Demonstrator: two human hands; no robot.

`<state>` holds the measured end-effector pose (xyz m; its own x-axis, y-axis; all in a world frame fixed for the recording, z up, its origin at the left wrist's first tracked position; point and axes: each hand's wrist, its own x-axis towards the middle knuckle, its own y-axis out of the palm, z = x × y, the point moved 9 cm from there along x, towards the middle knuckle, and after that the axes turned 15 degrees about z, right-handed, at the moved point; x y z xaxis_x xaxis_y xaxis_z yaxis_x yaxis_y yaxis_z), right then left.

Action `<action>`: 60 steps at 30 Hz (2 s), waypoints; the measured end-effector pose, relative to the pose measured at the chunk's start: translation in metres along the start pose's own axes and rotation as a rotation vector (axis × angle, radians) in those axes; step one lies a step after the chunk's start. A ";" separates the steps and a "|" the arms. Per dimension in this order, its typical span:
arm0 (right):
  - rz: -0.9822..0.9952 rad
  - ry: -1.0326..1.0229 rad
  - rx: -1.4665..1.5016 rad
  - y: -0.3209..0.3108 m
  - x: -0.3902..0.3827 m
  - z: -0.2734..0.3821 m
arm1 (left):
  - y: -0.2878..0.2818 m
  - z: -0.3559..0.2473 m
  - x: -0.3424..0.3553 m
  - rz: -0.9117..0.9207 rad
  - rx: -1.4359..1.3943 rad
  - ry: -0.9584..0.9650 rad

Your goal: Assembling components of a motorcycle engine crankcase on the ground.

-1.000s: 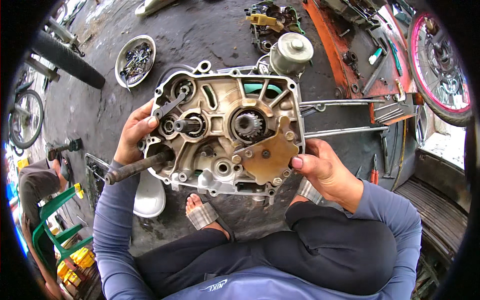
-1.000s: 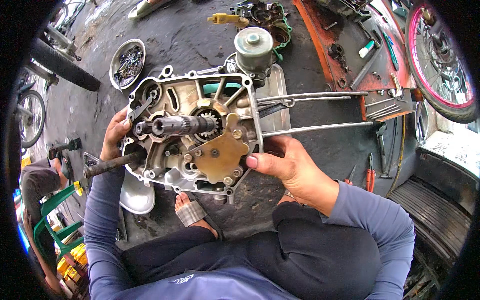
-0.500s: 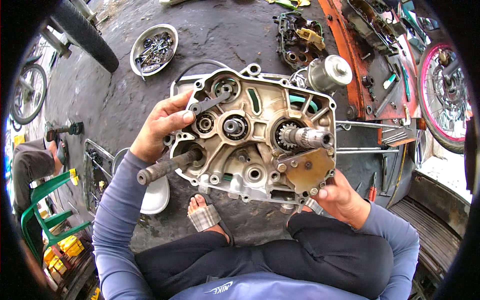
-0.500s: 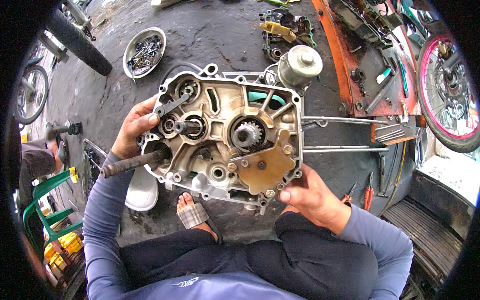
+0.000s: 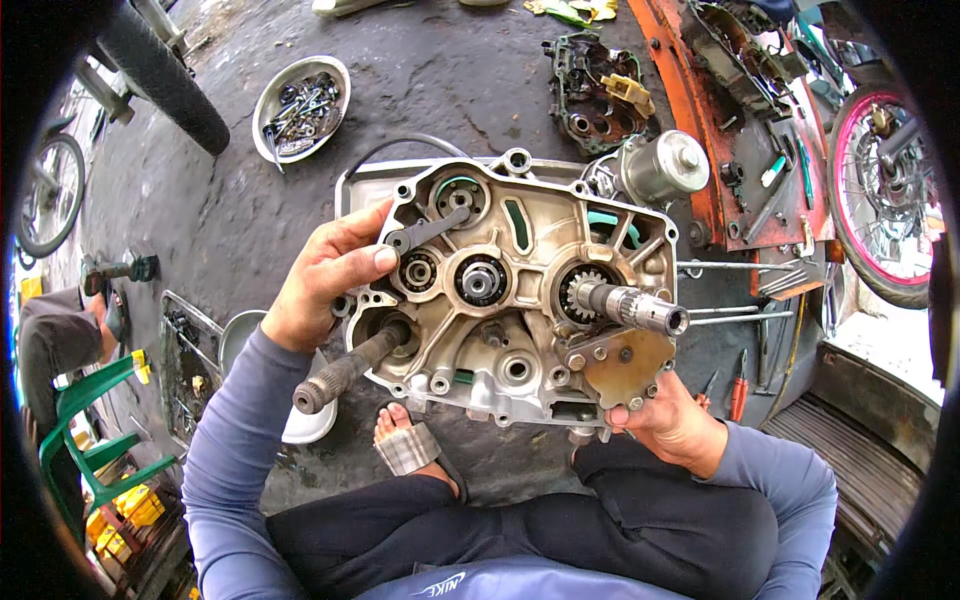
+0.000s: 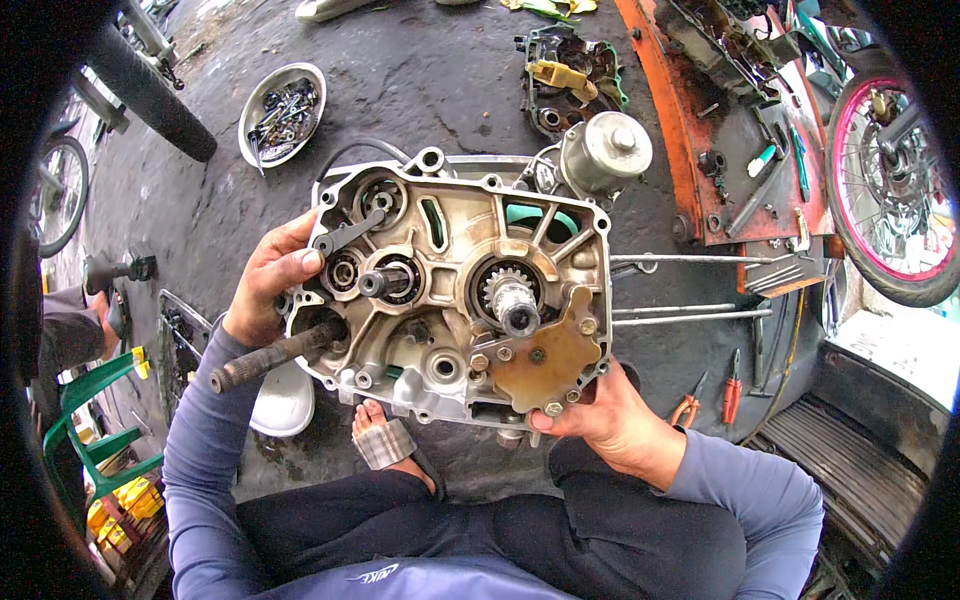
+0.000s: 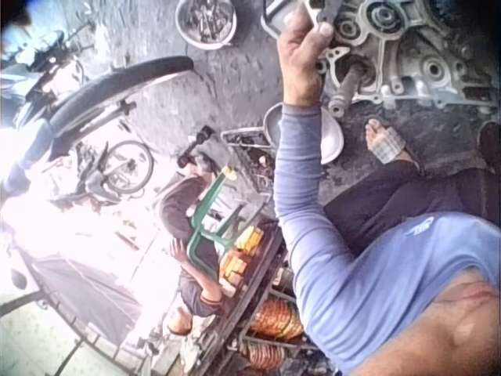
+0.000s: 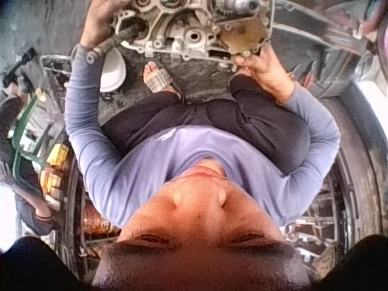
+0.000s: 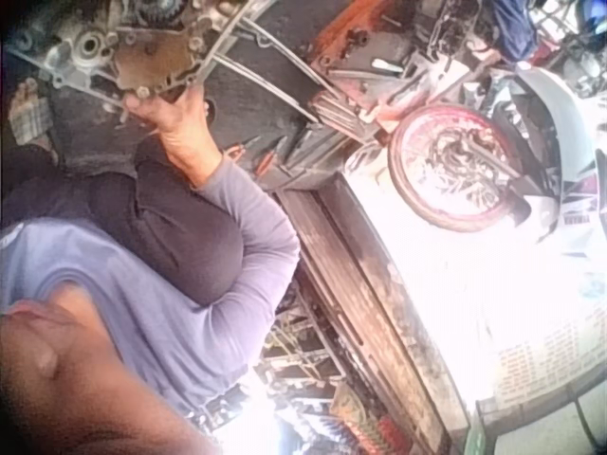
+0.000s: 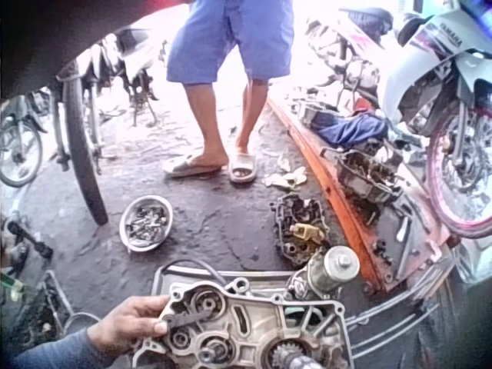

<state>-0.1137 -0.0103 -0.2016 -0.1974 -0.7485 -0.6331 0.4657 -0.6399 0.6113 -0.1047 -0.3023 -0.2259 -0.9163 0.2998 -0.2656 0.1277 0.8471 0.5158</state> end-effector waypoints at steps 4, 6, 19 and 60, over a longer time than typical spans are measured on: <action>-0.027 0.004 -0.006 -0.002 0.001 -0.001 | -0.004 0.003 -0.002 -0.020 0.004 -0.005; -0.005 0.022 -0.024 -0.004 0.006 -0.005 | -0.005 0.003 -0.004 -0.029 0.010 -0.012; -0.028 -0.026 -0.020 -0.016 -0.005 -0.016 | 0.009 -0.009 0.003 0.032 0.042 0.009; -0.756 -0.198 -1.464 0.037 0.021 0.149 | 0.024 -0.041 0.011 -0.040 0.622 -0.102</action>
<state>-0.2294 -0.0756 -0.1217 -0.7878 -0.4473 -0.4233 0.5604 -0.2355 -0.7941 -0.1272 -0.2969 -0.1827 -0.8879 0.2769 -0.3675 0.3192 0.9459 -0.0585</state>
